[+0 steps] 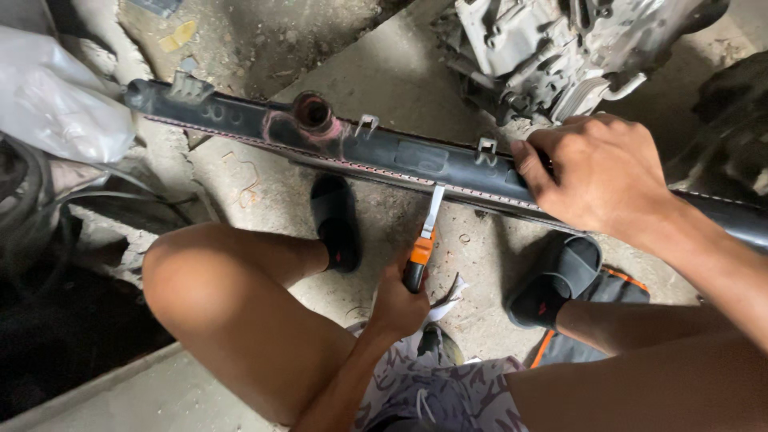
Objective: The person uses a screwdriver to pry and adjust clips on a long black plastic car part, likely a radiator or trim piece. They work methodically along the length of the part, manipulating the clips with the tool while seated on the floor.
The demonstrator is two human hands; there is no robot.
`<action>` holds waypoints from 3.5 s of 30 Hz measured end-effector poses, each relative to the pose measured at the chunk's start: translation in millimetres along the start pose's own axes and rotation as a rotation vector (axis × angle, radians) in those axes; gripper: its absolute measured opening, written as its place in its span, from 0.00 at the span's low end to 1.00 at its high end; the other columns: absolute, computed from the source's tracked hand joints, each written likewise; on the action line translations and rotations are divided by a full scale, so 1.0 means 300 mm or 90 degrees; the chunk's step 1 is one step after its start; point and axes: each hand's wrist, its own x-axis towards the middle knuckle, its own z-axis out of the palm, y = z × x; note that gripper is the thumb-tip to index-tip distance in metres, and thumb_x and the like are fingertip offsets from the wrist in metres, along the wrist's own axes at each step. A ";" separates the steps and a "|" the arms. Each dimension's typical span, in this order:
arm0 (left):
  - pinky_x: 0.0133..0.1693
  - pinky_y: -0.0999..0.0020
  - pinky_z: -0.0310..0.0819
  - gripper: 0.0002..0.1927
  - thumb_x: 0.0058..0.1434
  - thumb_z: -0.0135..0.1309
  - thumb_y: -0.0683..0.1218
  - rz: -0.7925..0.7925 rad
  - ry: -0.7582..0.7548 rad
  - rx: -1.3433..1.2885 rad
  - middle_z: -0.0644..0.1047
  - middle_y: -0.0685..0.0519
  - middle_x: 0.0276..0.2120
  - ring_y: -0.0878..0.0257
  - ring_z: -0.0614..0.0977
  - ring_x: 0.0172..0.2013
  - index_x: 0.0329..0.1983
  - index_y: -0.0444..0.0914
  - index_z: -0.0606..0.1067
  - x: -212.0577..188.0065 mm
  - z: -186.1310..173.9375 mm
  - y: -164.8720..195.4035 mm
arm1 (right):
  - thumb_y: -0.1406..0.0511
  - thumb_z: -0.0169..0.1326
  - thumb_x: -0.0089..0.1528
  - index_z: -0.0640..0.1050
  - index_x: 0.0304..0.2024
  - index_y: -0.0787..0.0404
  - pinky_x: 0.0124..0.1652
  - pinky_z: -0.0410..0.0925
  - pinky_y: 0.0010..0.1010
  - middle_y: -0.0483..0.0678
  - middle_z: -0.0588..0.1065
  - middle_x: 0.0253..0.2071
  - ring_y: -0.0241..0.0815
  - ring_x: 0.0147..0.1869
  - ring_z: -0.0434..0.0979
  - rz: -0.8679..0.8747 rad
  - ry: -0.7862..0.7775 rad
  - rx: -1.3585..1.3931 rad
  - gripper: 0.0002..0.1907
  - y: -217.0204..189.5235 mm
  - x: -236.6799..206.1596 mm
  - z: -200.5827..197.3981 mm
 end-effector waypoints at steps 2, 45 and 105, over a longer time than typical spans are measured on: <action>0.33 0.61 0.74 0.10 0.54 0.51 0.35 0.032 0.026 0.031 0.77 0.47 0.26 0.56 0.80 0.29 0.40 0.35 0.75 -0.012 -0.007 0.005 | 0.49 0.37 0.70 0.84 0.39 0.52 0.38 0.74 0.47 0.56 0.79 0.24 0.54 0.31 0.80 0.015 -0.035 -0.007 0.26 -0.011 -0.003 -0.006; 0.50 0.62 0.86 0.36 0.50 0.49 0.27 -0.002 -0.098 -0.259 0.71 0.49 0.51 0.61 0.75 0.55 0.65 0.36 0.64 -0.022 0.016 0.031 | 0.46 0.33 0.70 0.80 0.53 0.50 0.32 0.73 0.38 0.53 0.74 0.15 0.42 0.21 0.76 0.107 -0.196 -0.003 0.28 -0.029 0.012 -0.055; 0.52 0.62 0.81 0.48 0.49 0.45 0.28 0.040 -0.081 -0.246 0.71 0.46 0.50 0.59 0.77 0.50 0.77 0.38 0.57 0.050 0.002 -0.073 | 0.46 0.34 0.68 0.82 0.47 0.49 0.40 0.74 0.45 0.54 0.77 0.19 0.49 0.26 0.78 0.064 -0.147 -0.029 0.28 -0.003 0.005 -0.012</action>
